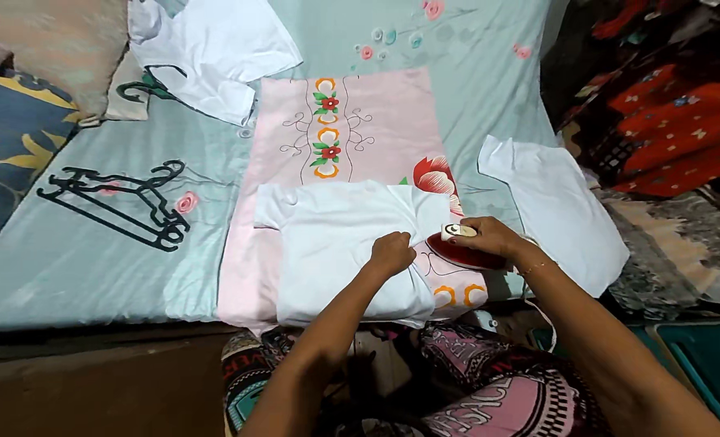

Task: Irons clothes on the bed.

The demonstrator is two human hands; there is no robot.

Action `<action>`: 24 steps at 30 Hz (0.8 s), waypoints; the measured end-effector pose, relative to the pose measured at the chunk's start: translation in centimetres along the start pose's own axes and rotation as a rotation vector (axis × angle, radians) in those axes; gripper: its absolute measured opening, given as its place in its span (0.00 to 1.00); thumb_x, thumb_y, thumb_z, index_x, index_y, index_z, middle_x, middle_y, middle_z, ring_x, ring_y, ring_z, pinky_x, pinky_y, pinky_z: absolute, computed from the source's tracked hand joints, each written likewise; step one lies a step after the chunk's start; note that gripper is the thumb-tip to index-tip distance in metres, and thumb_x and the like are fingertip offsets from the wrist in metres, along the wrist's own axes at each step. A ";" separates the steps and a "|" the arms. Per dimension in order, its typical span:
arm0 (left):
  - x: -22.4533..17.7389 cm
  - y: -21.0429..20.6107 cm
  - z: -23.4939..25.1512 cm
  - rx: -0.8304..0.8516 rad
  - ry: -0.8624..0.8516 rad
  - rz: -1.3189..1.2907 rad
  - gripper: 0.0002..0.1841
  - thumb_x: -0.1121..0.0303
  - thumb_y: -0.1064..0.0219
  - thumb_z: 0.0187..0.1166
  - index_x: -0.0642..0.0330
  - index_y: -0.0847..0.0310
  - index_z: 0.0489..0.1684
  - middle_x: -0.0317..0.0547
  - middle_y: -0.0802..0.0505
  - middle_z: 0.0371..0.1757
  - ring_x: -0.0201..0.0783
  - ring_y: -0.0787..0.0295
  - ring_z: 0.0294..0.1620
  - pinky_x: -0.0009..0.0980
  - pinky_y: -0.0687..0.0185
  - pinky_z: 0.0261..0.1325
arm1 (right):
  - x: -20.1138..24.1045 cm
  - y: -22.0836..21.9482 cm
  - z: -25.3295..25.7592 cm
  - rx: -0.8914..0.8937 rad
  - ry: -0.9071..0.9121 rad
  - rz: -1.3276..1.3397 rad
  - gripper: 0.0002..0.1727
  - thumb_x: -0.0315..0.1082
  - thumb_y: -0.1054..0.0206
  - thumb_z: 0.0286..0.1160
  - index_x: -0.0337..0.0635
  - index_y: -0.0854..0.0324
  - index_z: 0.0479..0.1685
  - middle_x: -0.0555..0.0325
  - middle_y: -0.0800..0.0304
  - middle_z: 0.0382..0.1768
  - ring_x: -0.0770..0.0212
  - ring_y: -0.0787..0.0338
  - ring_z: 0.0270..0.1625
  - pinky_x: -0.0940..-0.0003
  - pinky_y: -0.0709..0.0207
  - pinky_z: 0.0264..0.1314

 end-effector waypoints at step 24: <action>0.3 -0.6 0.4 0.014 -0.031 -0.023 0.22 0.59 0.42 0.87 0.67 0.21 0.68 0.62 0.14 0.67 0.58 0.18 0.72 0.58 0.24 0.72 | -1.9 4.0 5.5 -0.535 -0.443 0.414 0.32 0.56 0.43 0.89 0.31 0.25 0.67 0.33 0.14 0.48 0.40 0.12 0.45 0.40 0.20 0.51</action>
Point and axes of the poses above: each hand's wrist, its own z-axis towards the middle knuckle, its own y-axis out of the back of the hand, x = y × z, the point moved 10 cm from there along z, towards the middle knuckle
